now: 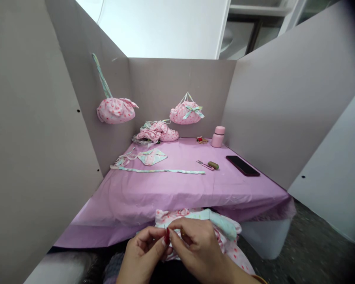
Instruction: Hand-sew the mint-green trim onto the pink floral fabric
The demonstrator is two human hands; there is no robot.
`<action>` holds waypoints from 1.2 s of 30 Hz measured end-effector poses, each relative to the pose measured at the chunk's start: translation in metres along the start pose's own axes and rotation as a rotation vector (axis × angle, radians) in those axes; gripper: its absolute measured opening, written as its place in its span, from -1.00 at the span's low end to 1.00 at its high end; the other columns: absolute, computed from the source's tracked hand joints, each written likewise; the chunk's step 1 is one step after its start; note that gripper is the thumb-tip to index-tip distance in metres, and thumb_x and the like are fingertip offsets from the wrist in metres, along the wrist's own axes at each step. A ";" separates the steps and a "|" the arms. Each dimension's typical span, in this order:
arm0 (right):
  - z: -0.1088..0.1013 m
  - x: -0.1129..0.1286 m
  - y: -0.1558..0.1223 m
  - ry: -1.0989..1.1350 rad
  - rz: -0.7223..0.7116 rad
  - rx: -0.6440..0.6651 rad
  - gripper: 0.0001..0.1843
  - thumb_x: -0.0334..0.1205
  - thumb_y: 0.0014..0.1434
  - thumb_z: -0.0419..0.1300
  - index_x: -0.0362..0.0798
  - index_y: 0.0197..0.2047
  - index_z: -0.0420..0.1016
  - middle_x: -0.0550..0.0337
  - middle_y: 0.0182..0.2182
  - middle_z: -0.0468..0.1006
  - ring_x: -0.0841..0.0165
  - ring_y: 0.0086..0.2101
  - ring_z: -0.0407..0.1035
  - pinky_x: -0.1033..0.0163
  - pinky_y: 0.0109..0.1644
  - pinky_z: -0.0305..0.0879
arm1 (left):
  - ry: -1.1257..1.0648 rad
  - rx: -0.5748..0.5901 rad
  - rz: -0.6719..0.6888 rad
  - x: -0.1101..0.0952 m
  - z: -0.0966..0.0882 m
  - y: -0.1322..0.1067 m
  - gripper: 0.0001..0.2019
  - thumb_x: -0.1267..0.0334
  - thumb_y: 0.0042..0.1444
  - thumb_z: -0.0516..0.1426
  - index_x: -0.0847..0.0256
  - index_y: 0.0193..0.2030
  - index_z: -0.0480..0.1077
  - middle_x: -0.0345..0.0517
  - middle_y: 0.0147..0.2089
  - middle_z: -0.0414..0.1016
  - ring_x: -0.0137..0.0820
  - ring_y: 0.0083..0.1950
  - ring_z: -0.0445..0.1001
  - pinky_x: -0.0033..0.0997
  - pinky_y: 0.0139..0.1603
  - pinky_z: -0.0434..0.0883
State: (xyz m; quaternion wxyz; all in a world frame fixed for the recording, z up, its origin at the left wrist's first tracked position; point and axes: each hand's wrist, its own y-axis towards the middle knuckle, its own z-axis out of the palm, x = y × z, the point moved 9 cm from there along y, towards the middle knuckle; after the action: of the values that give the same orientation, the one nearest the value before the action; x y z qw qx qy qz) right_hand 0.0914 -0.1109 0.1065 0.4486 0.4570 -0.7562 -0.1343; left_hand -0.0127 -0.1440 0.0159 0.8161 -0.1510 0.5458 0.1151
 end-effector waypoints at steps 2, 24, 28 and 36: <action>0.000 -0.001 0.000 0.005 0.002 0.001 -0.78 -0.39 0.09 0.03 -0.12 -0.46 0.49 0.20 -0.60 0.52 0.48 -0.64 0.29 0.39 -0.54 0.15 | -0.002 0.006 0.003 0.000 0.000 0.000 -0.79 0.15 -0.28 0.38 0.23 -0.51 0.56 -0.20 -0.57 0.50 -0.51 -0.54 0.37 -0.59 -0.49 0.33; 0.004 -0.003 0.000 0.026 0.026 0.029 -0.79 -0.40 0.09 0.05 -0.14 -0.45 0.50 0.20 -0.60 0.50 0.48 -0.63 0.29 0.40 -0.53 0.11 | 0.002 0.019 0.016 -0.002 0.001 -0.001 -0.79 0.15 -0.26 0.37 0.22 -0.50 0.56 -0.22 -0.56 0.49 -0.52 -0.52 0.37 -0.61 -0.47 0.34; 0.004 -0.003 0.000 0.021 0.019 0.019 -0.79 -0.41 0.08 0.05 -0.15 -0.44 0.51 0.20 -0.61 0.49 0.49 -0.63 0.28 0.40 -0.53 0.10 | -0.006 0.017 0.010 -0.002 0.000 0.000 -0.81 0.17 -0.27 0.38 0.22 -0.50 0.56 -0.22 -0.55 0.51 -0.52 -0.51 0.38 -0.61 -0.46 0.35; 0.003 -0.003 -0.001 0.030 0.010 0.019 -0.80 -0.42 0.08 0.05 -0.15 -0.44 0.51 0.22 -0.62 0.47 0.49 -0.63 0.27 0.40 -0.52 0.10 | -0.008 0.015 0.007 -0.001 0.000 -0.001 -0.82 0.20 -0.25 0.37 0.23 -0.50 0.56 -0.21 -0.54 0.52 -0.52 -0.50 0.39 -0.62 -0.45 0.34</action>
State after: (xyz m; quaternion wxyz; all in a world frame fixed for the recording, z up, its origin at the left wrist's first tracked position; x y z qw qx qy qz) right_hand 0.0902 -0.1101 0.1027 0.4563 0.4594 -0.7529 -0.1180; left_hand -0.0130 -0.1446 0.0168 0.8189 -0.1425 0.5440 0.1144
